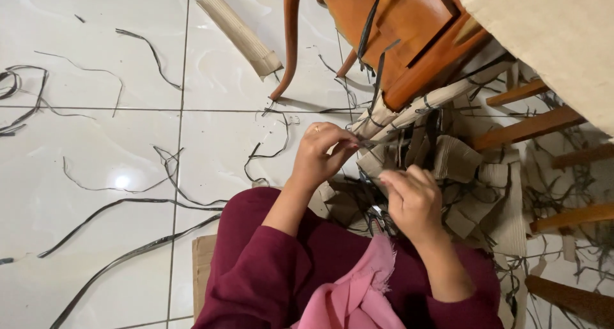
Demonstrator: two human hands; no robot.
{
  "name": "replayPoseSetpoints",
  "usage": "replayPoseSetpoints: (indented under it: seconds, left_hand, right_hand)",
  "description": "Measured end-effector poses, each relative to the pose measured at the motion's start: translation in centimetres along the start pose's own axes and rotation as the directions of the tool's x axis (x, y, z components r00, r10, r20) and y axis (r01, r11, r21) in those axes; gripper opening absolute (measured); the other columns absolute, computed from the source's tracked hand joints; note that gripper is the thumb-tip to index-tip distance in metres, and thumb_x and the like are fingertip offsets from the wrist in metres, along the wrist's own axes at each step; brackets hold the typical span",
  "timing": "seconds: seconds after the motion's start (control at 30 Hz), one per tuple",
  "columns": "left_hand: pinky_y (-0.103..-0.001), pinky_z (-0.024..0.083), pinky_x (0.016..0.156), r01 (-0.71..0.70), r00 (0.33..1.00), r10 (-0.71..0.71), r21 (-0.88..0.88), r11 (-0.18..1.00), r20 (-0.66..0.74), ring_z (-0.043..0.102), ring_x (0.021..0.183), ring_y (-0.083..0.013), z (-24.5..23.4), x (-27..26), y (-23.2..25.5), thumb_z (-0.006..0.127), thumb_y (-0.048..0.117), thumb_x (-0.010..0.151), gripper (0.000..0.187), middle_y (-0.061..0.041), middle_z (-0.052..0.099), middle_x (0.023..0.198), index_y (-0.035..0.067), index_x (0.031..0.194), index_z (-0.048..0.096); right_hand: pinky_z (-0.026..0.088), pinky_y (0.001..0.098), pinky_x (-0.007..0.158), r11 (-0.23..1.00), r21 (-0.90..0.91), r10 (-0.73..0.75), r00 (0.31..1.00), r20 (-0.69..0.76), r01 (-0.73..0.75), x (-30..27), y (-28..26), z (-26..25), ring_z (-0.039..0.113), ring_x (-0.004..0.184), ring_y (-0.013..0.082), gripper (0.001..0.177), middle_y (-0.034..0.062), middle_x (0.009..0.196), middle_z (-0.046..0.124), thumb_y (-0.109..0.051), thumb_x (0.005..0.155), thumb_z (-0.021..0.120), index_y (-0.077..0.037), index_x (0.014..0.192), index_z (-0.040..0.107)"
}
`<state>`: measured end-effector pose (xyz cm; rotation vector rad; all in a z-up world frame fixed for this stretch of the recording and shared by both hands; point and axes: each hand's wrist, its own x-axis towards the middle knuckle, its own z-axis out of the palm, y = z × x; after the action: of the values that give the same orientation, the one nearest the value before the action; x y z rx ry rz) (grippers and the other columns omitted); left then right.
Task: Wrapping a chair leg with cardboard and securing it with plastic ties
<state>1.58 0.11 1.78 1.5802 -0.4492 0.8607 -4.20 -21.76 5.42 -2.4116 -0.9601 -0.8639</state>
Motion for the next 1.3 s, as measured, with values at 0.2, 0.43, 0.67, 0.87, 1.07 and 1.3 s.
replayPoseSetpoints:
  seconds: [0.2,0.43,0.67,0.87,1.07,1.3]
  left_hand:
    - [-0.033,0.053,0.084,-0.223,0.975,0.222,0.080,0.972,0.024,0.069,0.077,-0.0185,-0.6,1.1,1.5,0.078,0.016,0.091,0.005,0.003,0.075,0.081,0.020,0.089,0.078]
    - [-0.040,0.050,0.093,-0.184,0.979,0.183,0.001,0.983,0.091,0.069,0.088,-0.0228,-0.2,-0.1,-0.2,0.072,0.021,0.094,0.006,0.000,0.074,0.086,0.018,0.096,0.077]
    - [-0.037,0.044,0.097,-0.151,0.983,0.142,0.079,0.985,0.113,0.067,0.092,-0.0195,-0.5,-0.1,-0.2,0.069,0.023,0.098,0.008,0.004,0.070,0.082,0.021,0.091,0.073]
    - [-0.038,0.045,0.098,-0.021,0.999,0.020,0.023,1.000,0.049,0.070,0.083,-0.0182,-0.5,0.1,-0.3,0.076,0.022,0.094,0.015,0.007,0.073,0.080,0.016,0.100,0.064]
    - [-0.047,0.038,0.111,-0.035,0.989,0.025,0.072,0.997,0.146,0.072,0.093,-0.0235,-1.5,0.0,1.1,0.071,0.009,0.087,0.035,0.003,0.076,0.091,0.006,0.116,0.051]
    - [-0.047,0.046,0.112,-0.084,0.989,0.098,0.121,0.989,-0.115,0.075,0.085,-0.0231,-0.1,-0.5,1.5,0.081,-0.001,0.078,0.037,0.003,0.077,0.079,0.003,0.107,0.059]
  right_hand:
    - [0.054,0.0387,0.060,0.971,0.233,0.058,0.998,0.007,-0.058,5.1,-7.1,-1.2,0.065,0.063,0.0283,0.015,0.0032,0.072,0.070,0.000,0.093,0.066,-0.010,0.093,0.077]
    - [0.056,0.0295,0.054,0.845,0.506,0.240,0.968,-0.073,-0.171,10.0,-9.5,-0.9,0.063,0.054,0.0178,0.015,0.0043,0.066,0.068,-0.008,0.102,0.062,-0.005,0.099,0.076]
    - [0.059,0.0350,0.070,0.975,0.205,0.127,0.966,-0.224,-0.081,6.5,-4.2,2.6,0.074,0.078,0.0281,0.002,0.0092,0.093,0.077,-0.007,0.095,0.076,-0.006,0.096,0.074]
    - [0.058,0.0354,0.064,0.995,0.095,0.036,0.946,-0.321,-0.005,6.0,-2.9,4.4,0.071,0.069,0.0251,0.008,0.0050,0.081,0.073,-0.003,0.088,0.084,-0.009,0.089,0.080]
    - [0.056,0.0360,0.061,0.974,0.218,0.122,0.945,-0.304,-0.056,6.5,-2.6,4.7,0.068,0.064,0.0260,0.007,0.0062,0.075,0.071,0.000,0.089,0.083,-0.006,0.091,0.081]
    - [0.053,0.0359,0.057,0.985,-0.118,-0.158,0.923,-0.352,0.124,6.3,-1.6,5.5,0.061,0.057,0.0248,0.010,0.0044,0.071,0.065,0.000,0.090,0.080,-0.010,0.090,0.081]
